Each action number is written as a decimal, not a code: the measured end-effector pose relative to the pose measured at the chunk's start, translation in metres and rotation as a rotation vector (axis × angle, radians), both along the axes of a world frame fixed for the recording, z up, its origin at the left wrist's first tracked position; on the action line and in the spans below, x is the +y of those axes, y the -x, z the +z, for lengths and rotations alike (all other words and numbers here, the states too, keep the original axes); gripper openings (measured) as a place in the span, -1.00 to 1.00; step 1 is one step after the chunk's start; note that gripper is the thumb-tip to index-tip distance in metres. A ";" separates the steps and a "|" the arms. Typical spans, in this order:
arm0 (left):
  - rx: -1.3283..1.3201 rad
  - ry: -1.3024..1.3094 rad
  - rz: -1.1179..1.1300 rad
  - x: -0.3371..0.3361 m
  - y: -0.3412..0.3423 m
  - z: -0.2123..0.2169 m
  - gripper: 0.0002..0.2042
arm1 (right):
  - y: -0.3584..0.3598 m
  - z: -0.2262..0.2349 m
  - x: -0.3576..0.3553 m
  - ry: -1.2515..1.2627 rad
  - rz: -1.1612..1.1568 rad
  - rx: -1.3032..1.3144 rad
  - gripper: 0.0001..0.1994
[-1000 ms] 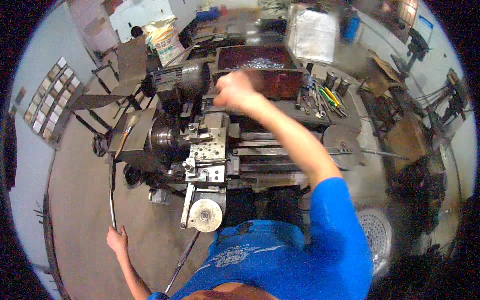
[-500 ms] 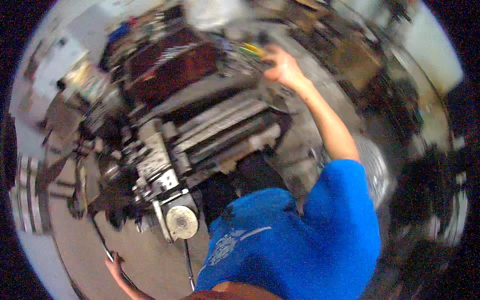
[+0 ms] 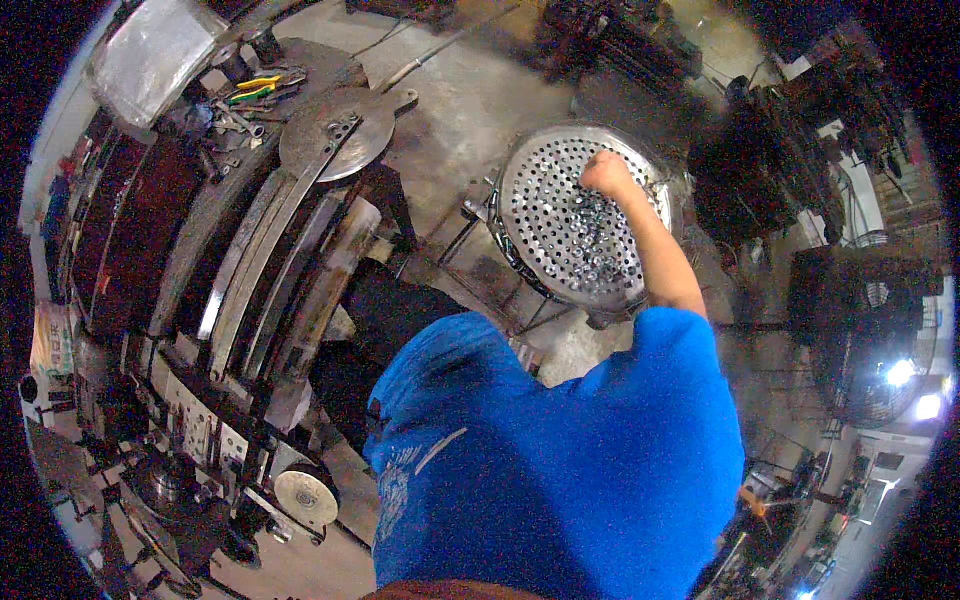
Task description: The person operates a metal lathe, repeatedly inserting small cylindrical metal parts into the chuck, engaging the machine, and removing the parts. The person uses a long metal rod to assist with the process and places the finished parts into a perforated metal tray.
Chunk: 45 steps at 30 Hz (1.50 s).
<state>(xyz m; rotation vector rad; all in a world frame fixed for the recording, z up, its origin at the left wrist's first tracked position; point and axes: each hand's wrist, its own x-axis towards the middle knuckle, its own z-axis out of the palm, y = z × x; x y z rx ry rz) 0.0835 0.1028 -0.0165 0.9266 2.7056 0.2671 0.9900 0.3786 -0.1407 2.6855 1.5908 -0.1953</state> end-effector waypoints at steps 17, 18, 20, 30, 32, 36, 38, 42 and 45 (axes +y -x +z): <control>0.190 -0.440 -0.216 0.041 -0.118 0.109 -0.73 | 0.150 0.065 0.022 -0.211 0.475 0.118 -0.61; 0.089 -0.609 -0.290 0.065 -0.132 0.102 -0.74 | 0.199 0.087 0.023 -0.255 0.527 0.253 -0.53; -0.119 -0.920 -0.458 0.106 -0.157 0.097 -0.77 | 0.281 0.106 0.028 -0.528 0.951 0.431 -0.51; -0.445 -0.777 -0.639 0.212 -0.224 0.072 -0.65 | 0.532 0.173 0.004 -0.673 1.780 0.687 -0.68; -0.488 -0.758 -0.593 0.211 -0.197 0.052 -0.66 | 0.542 0.166 0.006 -0.790 1.802 0.729 -0.69; -0.702 -0.886 -0.514 0.198 -0.196 0.043 -0.66 | 0.548 0.170 0.006 -0.661 1.878 0.926 -0.62; -0.939 -0.963 -0.455 0.194 -0.195 0.046 -0.61 | 0.550 0.177 0.009 -0.553 1.908 1.015 -0.56; -1.195 -1.041 -0.384 0.185 -0.185 0.043 -0.60 | 0.566 0.174 0.015 -0.530 1.948 1.071 -0.52; -1.281 -1.135 -0.339 0.182 -0.179 0.050 -0.60 | 0.582 0.180 0.016 -0.558 1.960 1.078 -0.53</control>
